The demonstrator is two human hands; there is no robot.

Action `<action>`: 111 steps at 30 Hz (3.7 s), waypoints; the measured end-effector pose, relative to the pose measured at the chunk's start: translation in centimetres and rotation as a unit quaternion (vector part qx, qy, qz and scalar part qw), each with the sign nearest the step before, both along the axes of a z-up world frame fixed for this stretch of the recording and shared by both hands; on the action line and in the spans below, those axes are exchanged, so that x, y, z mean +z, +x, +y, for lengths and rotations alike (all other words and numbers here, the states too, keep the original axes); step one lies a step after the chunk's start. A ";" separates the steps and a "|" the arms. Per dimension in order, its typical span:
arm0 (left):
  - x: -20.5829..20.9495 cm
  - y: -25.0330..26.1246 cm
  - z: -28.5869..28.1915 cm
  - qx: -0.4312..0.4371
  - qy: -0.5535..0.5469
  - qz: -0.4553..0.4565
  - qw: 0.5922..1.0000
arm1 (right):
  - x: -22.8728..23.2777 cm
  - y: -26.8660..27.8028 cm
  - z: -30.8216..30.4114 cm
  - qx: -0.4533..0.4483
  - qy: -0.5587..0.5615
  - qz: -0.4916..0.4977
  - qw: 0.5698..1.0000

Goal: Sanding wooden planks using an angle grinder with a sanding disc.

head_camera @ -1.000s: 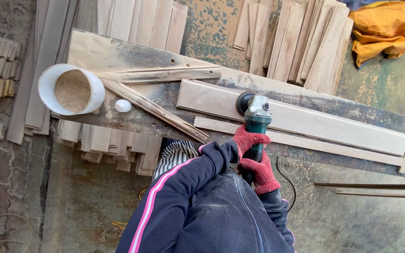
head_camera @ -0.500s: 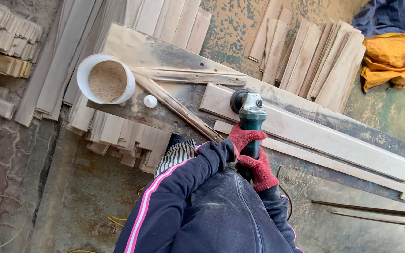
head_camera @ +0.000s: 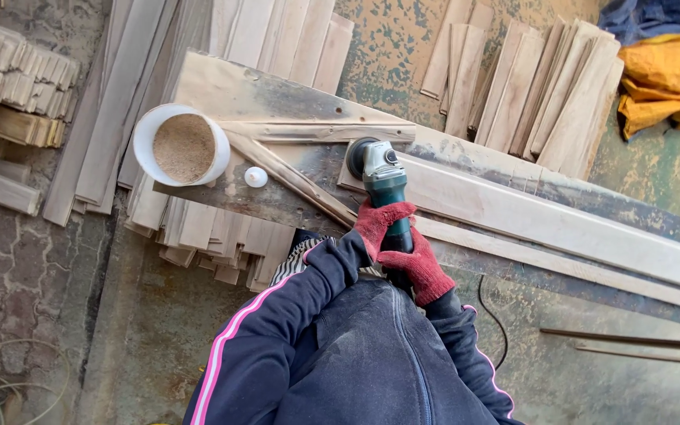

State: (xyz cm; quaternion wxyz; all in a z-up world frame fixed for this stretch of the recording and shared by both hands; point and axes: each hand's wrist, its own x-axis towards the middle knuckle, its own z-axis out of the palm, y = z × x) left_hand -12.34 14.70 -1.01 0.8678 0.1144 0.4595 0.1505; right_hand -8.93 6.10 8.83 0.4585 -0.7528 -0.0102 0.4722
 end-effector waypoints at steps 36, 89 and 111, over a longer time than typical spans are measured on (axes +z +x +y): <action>1.1 8.7 -9.2 -0.105 -0.024 -0.049 0.993 | -2.7 5.6 -11.7 -0.139 -0.022 0.013 0.990; 0.7 13.3 -12.9 -0.173 0.002 -0.057 0.983 | -1.7 9.2 -15.7 -0.168 -0.012 -0.004 0.986; 0.7 7.6 -7.3 -0.103 -0.003 -0.079 0.991 | 0.7 5.1 -9.3 -0.073 -0.058 -0.020 0.995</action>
